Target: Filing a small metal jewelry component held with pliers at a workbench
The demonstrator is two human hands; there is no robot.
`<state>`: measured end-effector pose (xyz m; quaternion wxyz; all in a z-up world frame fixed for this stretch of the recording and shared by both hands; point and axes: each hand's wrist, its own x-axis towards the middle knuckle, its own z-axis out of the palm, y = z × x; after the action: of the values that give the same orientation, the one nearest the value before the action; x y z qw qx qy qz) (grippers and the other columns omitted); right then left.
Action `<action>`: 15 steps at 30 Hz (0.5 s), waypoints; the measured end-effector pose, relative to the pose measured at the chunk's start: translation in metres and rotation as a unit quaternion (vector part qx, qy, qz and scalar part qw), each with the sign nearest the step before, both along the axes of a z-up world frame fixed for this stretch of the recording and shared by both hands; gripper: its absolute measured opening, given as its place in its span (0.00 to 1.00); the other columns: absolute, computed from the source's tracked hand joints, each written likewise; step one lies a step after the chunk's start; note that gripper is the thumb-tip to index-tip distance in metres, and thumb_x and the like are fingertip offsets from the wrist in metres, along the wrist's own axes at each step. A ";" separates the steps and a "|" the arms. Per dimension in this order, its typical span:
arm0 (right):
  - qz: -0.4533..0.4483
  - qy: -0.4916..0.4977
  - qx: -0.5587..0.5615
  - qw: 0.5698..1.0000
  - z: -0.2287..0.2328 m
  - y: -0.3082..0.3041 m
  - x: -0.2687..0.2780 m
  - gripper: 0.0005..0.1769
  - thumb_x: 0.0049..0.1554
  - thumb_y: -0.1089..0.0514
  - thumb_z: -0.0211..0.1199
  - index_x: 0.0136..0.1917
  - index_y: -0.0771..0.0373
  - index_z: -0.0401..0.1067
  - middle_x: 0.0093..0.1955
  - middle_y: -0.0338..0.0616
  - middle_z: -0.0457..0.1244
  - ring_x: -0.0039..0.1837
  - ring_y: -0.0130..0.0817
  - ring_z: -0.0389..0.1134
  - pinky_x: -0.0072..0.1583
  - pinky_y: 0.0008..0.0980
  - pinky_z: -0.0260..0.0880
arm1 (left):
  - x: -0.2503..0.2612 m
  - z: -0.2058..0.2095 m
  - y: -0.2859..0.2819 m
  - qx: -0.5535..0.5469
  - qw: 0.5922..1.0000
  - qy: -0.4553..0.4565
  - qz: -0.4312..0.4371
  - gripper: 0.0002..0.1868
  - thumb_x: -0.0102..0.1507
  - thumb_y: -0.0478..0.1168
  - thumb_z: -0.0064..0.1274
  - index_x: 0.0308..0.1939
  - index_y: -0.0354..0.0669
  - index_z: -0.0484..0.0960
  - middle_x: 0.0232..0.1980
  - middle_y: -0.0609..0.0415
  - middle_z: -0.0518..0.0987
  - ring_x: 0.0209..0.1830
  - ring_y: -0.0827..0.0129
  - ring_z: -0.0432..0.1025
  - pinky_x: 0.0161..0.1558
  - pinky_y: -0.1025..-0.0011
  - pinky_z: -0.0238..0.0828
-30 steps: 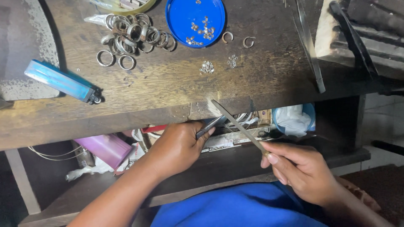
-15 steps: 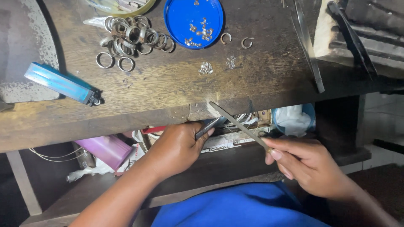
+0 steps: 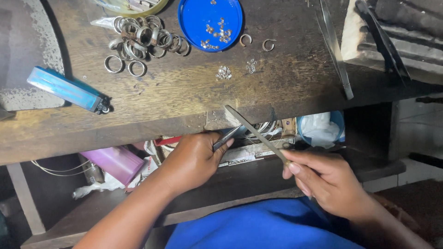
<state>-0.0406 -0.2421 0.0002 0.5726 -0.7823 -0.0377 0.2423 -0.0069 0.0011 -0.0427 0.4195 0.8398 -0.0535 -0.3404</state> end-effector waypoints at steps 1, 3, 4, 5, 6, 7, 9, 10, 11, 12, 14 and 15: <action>0.000 0.002 0.000 1.000 -0.001 -0.001 -0.001 0.17 0.51 0.63 0.49 0.55 0.64 0.65 0.32 0.42 0.64 0.22 0.22 0.53 0.25 0.18 0.59 | 0.000 0.000 0.000 0.000 1.000 0.002 0.000 0.19 0.61 0.48 0.42 0.18 0.42 0.68 0.17 0.47 0.70 0.17 0.52 0.63 0.24 0.65 0.56; -0.008 0.002 0.013 1.000 -0.003 -0.003 -0.004 0.17 0.51 0.63 0.50 0.56 0.64 0.64 0.32 0.42 0.63 0.21 0.23 0.53 0.24 0.18 0.57 | 0.000 0.002 0.000 -0.004 1.000 0.011 0.004 0.18 0.61 0.48 0.42 0.20 0.43 0.69 0.16 0.48 0.70 0.16 0.55 0.62 0.24 0.66 0.57; -0.009 0.001 0.013 1.000 -0.005 0.002 0.001 0.17 0.51 0.63 0.50 0.56 0.64 0.64 0.32 0.42 0.63 0.21 0.23 0.53 0.24 0.18 0.57 | 0.000 0.000 0.000 -0.003 1.000 0.010 0.003 0.18 0.61 0.48 0.42 0.20 0.43 0.69 0.16 0.48 0.70 0.16 0.55 0.62 0.24 0.66 0.57; -0.002 -0.009 0.017 1.000 -0.008 0.007 0.005 0.17 0.52 0.63 0.49 0.56 0.64 0.64 0.32 0.43 0.63 0.22 0.22 0.52 0.25 0.17 0.57 | -0.001 -0.001 0.000 -0.014 1.000 -0.016 0.004 0.18 0.61 0.47 0.42 0.19 0.42 0.69 0.18 0.48 0.71 0.18 0.54 0.64 0.25 0.65 0.57; 0.004 -0.020 0.020 1.000 -0.010 0.013 0.009 0.17 0.53 0.63 0.49 0.57 0.63 0.63 0.33 0.43 0.64 0.22 0.21 0.52 0.26 0.17 0.57 | -0.002 -0.003 0.000 -0.025 0.999 -0.042 0.005 0.18 0.60 0.47 0.42 0.19 0.42 0.69 0.19 0.48 0.72 0.20 0.53 0.66 0.26 0.65 0.57; 0.005 -0.021 0.022 1.000 -0.008 0.017 0.015 0.17 0.53 0.63 0.49 0.57 0.63 0.63 0.33 0.43 0.64 0.22 0.21 0.52 0.26 0.17 0.57 | -0.002 -0.001 -0.001 -0.024 0.999 -0.043 0.005 0.18 0.60 0.47 0.42 0.19 0.42 0.69 0.19 0.48 0.72 0.20 0.53 0.66 0.26 0.65 0.57; 0.022 0.002 -0.029 0.999 -0.004 0.026 0.027 0.18 0.52 0.60 0.50 0.56 0.63 0.65 0.32 0.39 0.63 0.23 0.23 0.53 0.28 0.17 0.57 | -0.001 0.001 -0.001 -0.018 0.999 -0.027 0.004 0.18 0.60 0.47 0.42 0.19 0.42 0.69 0.19 0.48 0.72 0.20 0.56 0.67 0.26 0.65 0.57; 0.023 0.001 -0.029 0.999 -0.005 0.022 0.023 0.18 0.52 0.60 0.50 0.56 0.63 0.65 0.32 0.39 0.63 0.23 0.23 0.53 0.28 0.17 0.57 | -0.001 0.002 -0.001 -0.018 0.999 -0.028 0.004 0.18 0.60 0.47 0.42 0.19 0.42 0.69 0.19 0.48 0.72 0.20 0.56 0.67 0.26 0.65 0.57; 0.020 -0.006 -0.005 1.000 -0.006 0.019 0.020 0.18 0.52 0.62 0.49 0.57 0.63 0.64 0.33 0.41 0.63 0.23 0.23 0.53 0.28 0.18 0.57 | -0.001 0.002 -0.001 -0.012 1.000 -0.015 0.005 0.18 0.60 0.48 0.42 0.19 0.43 0.68 0.18 0.49 0.72 0.19 0.56 0.65 0.26 0.66 0.57; 0.018 -0.013 0.018 1.000 -0.008 0.015 0.016 0.17 0.53 0.64 0.49 0.57 0.63 0.63 0.34 0.42 0.63 0.23 0.23 0.53 0.28 0.18 0.58 | 0.000 0.002 -0.001 -0.007 1.000 -0.003 0.005 0.19 0.60 0.48 0.42 0.18 0.43 0.68 0.18 0.50 0.71 0.18 0.57 0.64 0.26 0.66 0.57; 0.018 -0.014 0.000 1.000 -0.004 0.005 0.008 0.18 0.52 0.63 0.49 0.57 0.63 0.63 0.33 0.41 0.63 0.23 0.22 0.53 0.27 0.18 0.58 | 0.001 0.000 0.000 -0.006 1.000 0.000 0.000 0.18 0.61 0.48 0.42 0.20 0.43 0.70 0.18 0.48 0.71 0.18 0.53 0.65 0.26 0.65 0.57; 0.015 -0.015 -0.016 1.000 -0.002 -0.001 0.003 0.18 0.52 0.63 0.49 0.57 0.63 0.64 0.33 0.41 0.62 0.22 0.22 0.53 0.26 0.18 0.58 | 0.000 -0.001 0.000 -0.002 1.000 0.001 -0.007 0.17 0.61 0.48 0.41 0.22 0.43 0.71 0.18 0.46 0.72 0.19 0.49 0.65 0.26 0.64 0.57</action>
<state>-0.0378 -0.2427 -0.0020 0.5555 -0.7944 -0.0543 0.2396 -0.0067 0.0011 -0.0433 0.4192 0.8380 -0.0600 -0.3443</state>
